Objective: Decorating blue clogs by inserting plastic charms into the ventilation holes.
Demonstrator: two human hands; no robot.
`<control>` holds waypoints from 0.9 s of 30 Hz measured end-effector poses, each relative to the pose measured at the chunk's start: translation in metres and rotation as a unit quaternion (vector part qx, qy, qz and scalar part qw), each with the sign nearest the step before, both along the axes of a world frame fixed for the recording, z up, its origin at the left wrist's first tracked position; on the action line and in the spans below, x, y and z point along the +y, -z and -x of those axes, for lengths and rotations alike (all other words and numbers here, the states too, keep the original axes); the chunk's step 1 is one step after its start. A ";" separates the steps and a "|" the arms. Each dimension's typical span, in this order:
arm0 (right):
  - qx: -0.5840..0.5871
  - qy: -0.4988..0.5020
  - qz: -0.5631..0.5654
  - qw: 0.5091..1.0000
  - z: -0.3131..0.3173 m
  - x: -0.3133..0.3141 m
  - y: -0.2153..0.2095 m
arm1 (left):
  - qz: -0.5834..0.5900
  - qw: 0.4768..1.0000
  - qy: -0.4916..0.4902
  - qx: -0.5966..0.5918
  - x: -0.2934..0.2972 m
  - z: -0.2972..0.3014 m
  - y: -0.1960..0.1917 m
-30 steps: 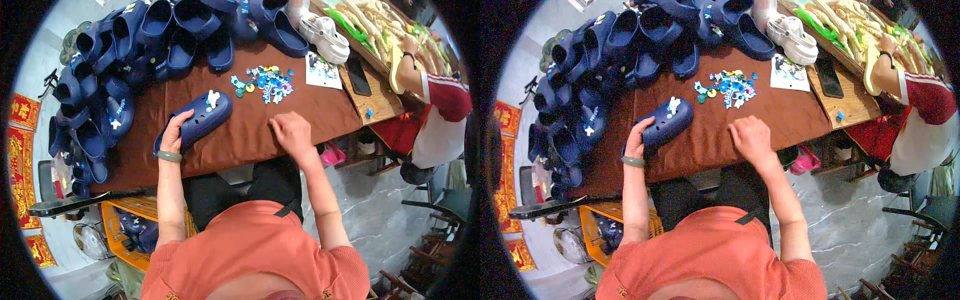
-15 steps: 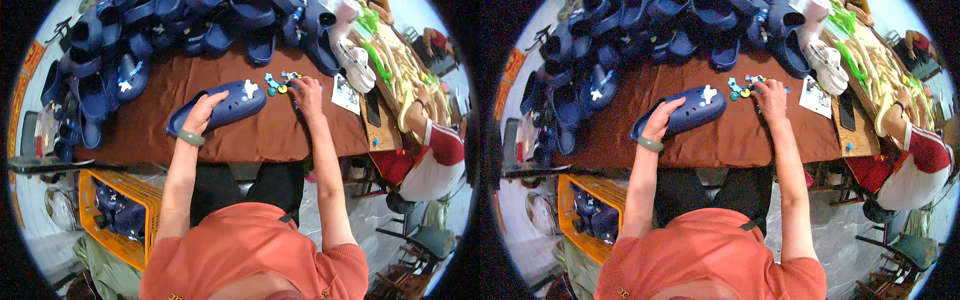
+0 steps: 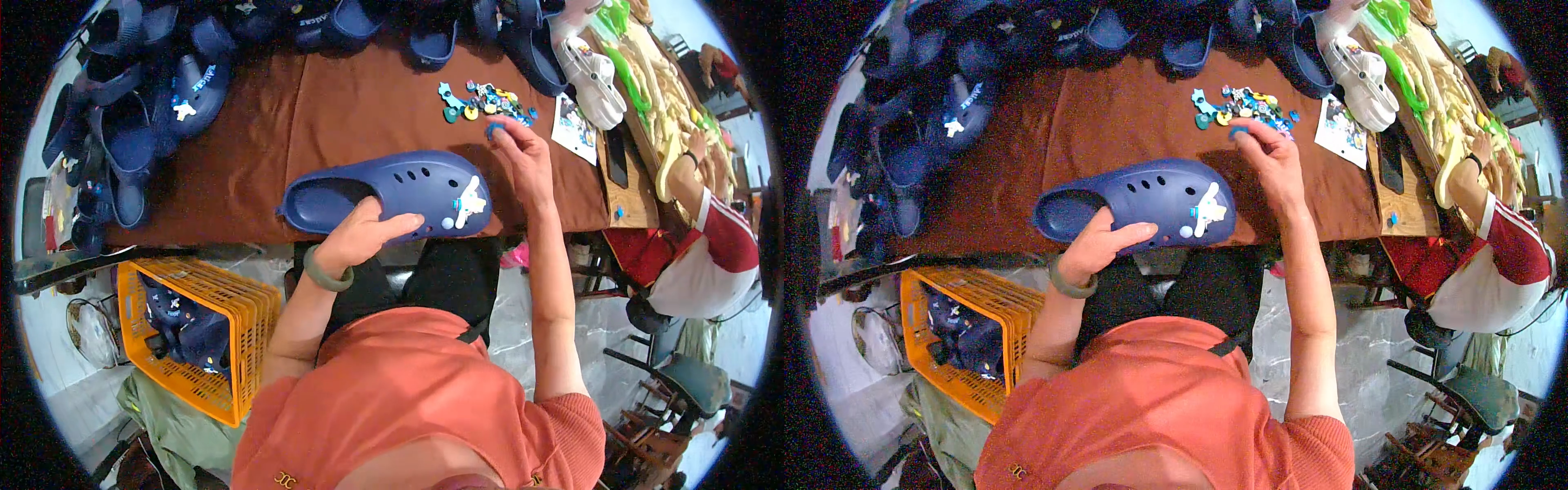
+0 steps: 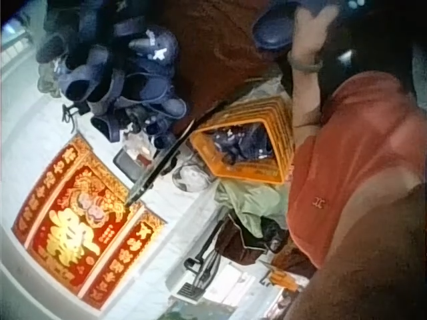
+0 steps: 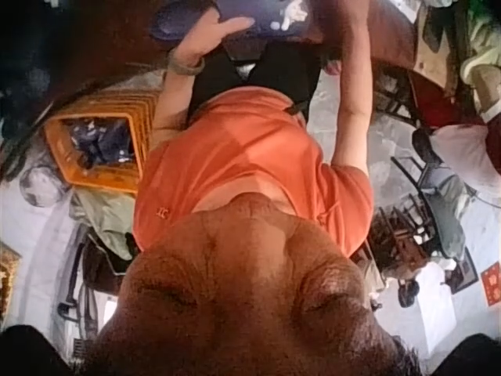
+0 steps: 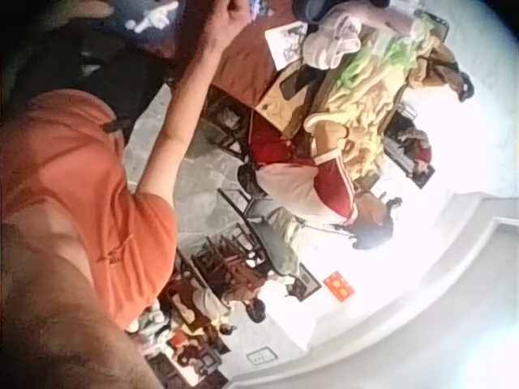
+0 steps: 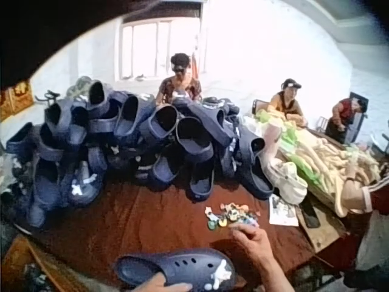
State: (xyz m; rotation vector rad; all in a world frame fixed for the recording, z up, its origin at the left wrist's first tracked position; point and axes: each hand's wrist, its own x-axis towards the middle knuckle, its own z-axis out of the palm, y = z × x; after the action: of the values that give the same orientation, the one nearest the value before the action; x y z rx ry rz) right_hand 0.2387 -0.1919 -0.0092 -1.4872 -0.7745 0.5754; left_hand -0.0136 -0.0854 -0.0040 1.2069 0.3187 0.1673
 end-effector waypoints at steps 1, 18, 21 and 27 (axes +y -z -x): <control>0.013 -0.040 0.009 0.999 0.007 -0.002 -0.006 | 0.004 1.000 0.001 0.001 0.000 0.000 0.000; -0.038 -0.409 0.181 0.894 0.033 0.039 -0.061 | -0.109 0.993 0.010 -0.050 -0.002 0.007 0.006; -0.085 -0.430 0.188 0.879 0.031 0.045 -0.061 | -0.119 0.992 0.018 -0.044 -0.001 0.007 0.010; -0.090 -0.438 0.319 0.836 0.032 0.060 -0.070 | -0.160 0.985 0.018 -0.053 0.001 0.007 0.013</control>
State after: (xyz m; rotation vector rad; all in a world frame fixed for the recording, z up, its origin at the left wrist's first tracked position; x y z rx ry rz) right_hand 0.2070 -0.1321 0.0606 -1.7497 -1.5366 1.5150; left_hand -0.0208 -0.0843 -0.0174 1.5147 0.1792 0.2581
